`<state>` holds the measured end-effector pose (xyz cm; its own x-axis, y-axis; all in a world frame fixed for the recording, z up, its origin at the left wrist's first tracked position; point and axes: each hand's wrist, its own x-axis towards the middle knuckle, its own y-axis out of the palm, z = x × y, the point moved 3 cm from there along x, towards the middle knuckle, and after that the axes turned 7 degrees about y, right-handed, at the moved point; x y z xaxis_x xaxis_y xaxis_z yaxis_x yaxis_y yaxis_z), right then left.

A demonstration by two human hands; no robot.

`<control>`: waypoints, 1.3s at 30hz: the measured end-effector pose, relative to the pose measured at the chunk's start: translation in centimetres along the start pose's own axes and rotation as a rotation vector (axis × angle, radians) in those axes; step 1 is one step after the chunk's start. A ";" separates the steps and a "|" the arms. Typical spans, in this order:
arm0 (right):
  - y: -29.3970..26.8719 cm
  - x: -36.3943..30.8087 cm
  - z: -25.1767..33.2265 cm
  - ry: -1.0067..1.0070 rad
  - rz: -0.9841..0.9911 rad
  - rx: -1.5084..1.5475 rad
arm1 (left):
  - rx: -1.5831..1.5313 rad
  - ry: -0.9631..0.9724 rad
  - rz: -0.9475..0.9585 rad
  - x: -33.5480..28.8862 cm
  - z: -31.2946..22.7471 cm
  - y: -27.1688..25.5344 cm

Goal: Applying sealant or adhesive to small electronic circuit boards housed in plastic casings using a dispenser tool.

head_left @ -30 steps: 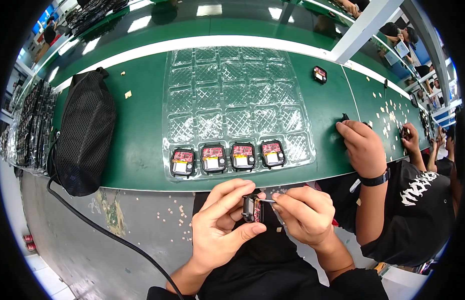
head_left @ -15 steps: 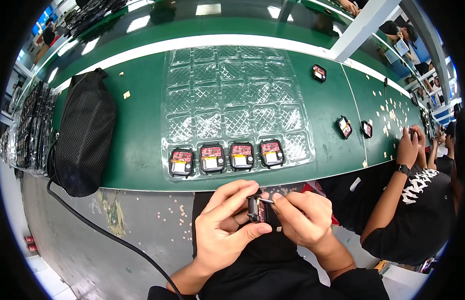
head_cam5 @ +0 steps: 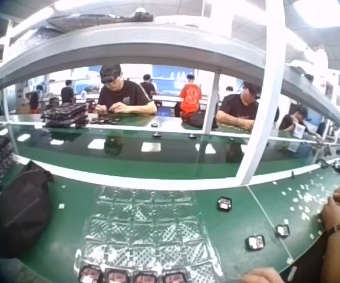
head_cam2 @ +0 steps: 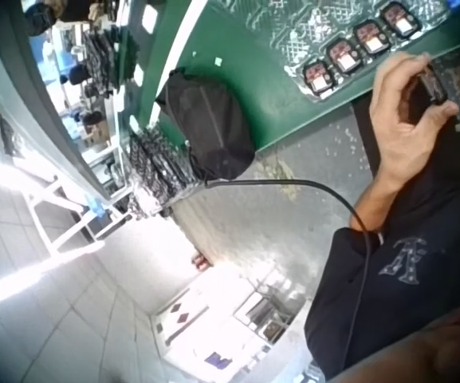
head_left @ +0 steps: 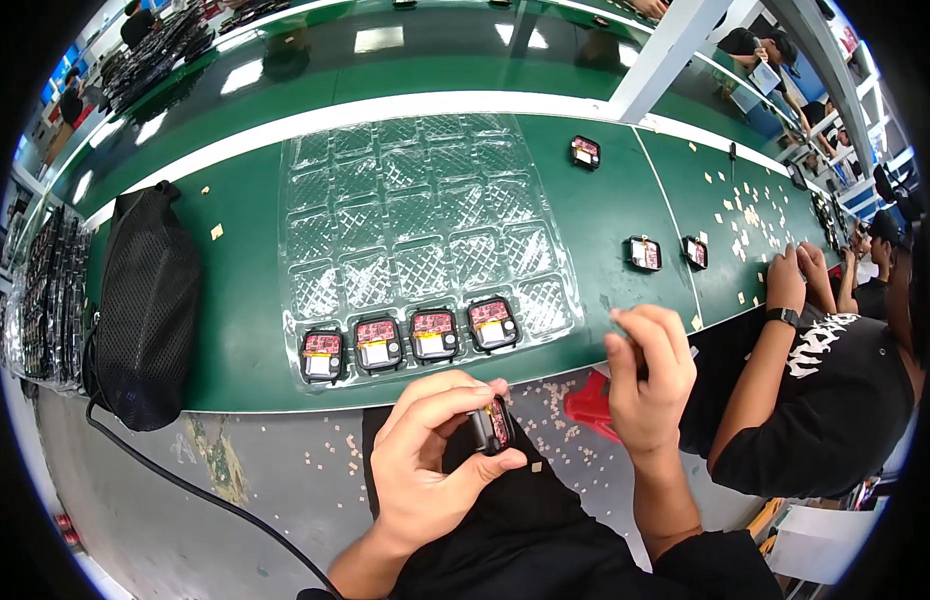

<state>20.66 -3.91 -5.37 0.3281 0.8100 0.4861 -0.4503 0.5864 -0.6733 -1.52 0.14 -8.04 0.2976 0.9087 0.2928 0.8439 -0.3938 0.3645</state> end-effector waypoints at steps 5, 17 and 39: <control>0.1 2.5 -3.9 0.244 -0.107 -0.284 | 0.694 0.399 0.130 3.1 -0.2 3.1; 0.4 3.5 -5.4 0.280 -0.090 -0.308 | 1.184 0.519 0.218 5.6 3.1 5.5; 1.9 -2.4 2.1 0.371 0.301 1.033 | 0.500 0.579 0.035 2.0 2.0 3.7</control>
<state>17.24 -4.72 -6.66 0.2390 0.9683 0.0722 -0.9648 0.2284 0.1302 3.07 0.81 -7.85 0.1633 0.6249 0.7634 0.9808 -0.1864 -0.0572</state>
